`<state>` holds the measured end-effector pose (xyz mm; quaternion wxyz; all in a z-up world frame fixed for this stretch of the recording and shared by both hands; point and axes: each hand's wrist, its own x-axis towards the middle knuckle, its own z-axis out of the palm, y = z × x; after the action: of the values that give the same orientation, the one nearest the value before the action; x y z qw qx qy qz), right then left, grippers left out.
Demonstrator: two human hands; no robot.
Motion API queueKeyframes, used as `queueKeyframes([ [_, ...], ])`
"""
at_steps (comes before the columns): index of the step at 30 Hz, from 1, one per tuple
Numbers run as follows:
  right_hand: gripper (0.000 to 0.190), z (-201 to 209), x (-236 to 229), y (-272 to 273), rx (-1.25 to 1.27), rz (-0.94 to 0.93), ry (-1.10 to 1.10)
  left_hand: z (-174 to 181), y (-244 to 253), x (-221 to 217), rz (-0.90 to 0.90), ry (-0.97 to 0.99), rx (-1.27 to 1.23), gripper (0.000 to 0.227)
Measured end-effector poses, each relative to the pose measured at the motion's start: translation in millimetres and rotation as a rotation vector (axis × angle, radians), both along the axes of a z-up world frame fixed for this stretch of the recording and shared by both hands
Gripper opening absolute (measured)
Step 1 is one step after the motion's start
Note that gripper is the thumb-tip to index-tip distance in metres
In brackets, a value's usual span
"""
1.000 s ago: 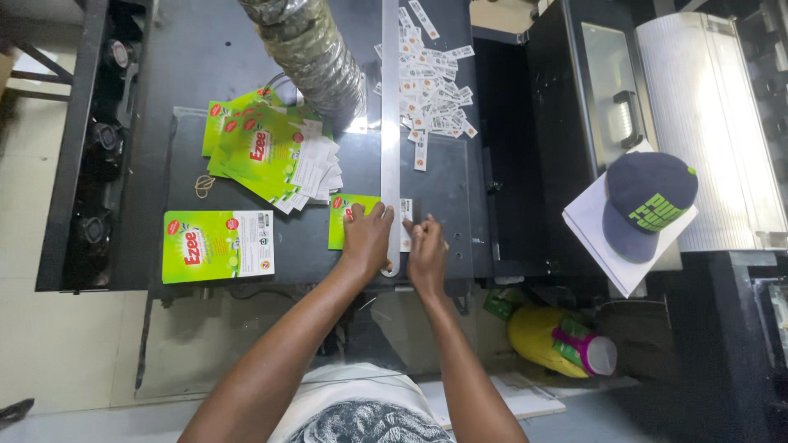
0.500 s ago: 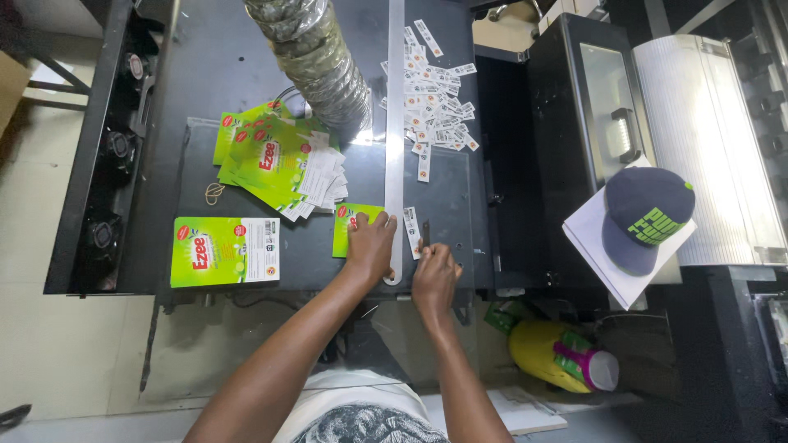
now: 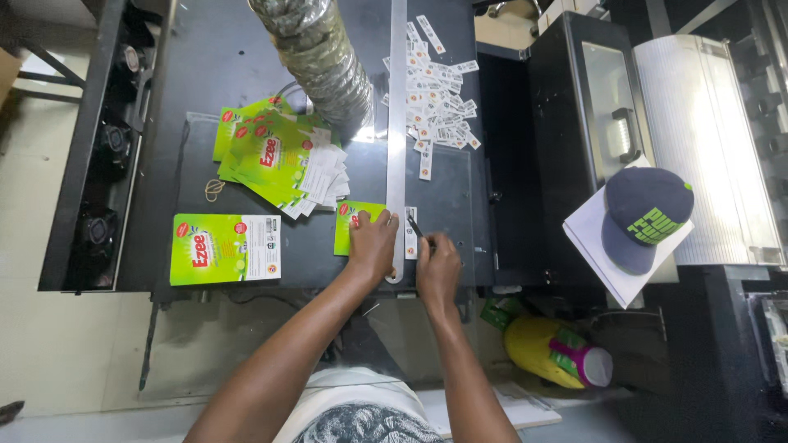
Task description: The person repeatedly cuts the top edge off green Ezee packets using a utility knife and a metal ruler as a guide. The cut pieces are discarded to the side while the trimmed packets are stacked.
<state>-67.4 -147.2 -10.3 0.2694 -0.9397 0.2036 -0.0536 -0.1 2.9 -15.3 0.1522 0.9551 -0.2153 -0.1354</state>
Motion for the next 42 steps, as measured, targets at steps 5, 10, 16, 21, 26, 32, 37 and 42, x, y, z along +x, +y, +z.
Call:
queueKeyframes([
  [5, 0.027, 10, 39, 16, 0.062, 0.035, -0.024, -17, -3, 0, 0.012, -0.016, -0.001, 0.123],
  [10, 0.033, 54, 53, 40, 0.116, 0.12, -0.05, -16, -5, 0, 0.02, -0.009, -0.01, 0.126],
  [16, 0.035, -5, 57, 15, 0.133, 0.111, 0.093, -22, -8, 2, 0.021, -0.015, 0.022, 0.118],
  [21, 0.045, 0, 22, 21, 0.052, 0.187, 0.219, -26, -7, 0, 0.052, -0.063, -0.036, 0.111],
  [26, 0.04, 7, 7, 21, 0.054, 0.145, 0.106, -11, -4, 0, 0.043, -0.048, -0.015, 0.113],
  [32, 0.029, -15, 25, 3, 0.298, -0.051, 0.044, -10, -5, 0, 0.019, -0.022, 0.017, 0.121],
  [37, 0.026, -26, 28, -15, 0.337, -0.052, -0.032, -14, 0, 2, 0.014, 0.003, -0.002, 0.127],
  [42, 0.028, -14, 2, -11, 0.424, -0.091, -0.164, -1, 23, -10, -0.065, -0.063, -0.117, 0.118],
])
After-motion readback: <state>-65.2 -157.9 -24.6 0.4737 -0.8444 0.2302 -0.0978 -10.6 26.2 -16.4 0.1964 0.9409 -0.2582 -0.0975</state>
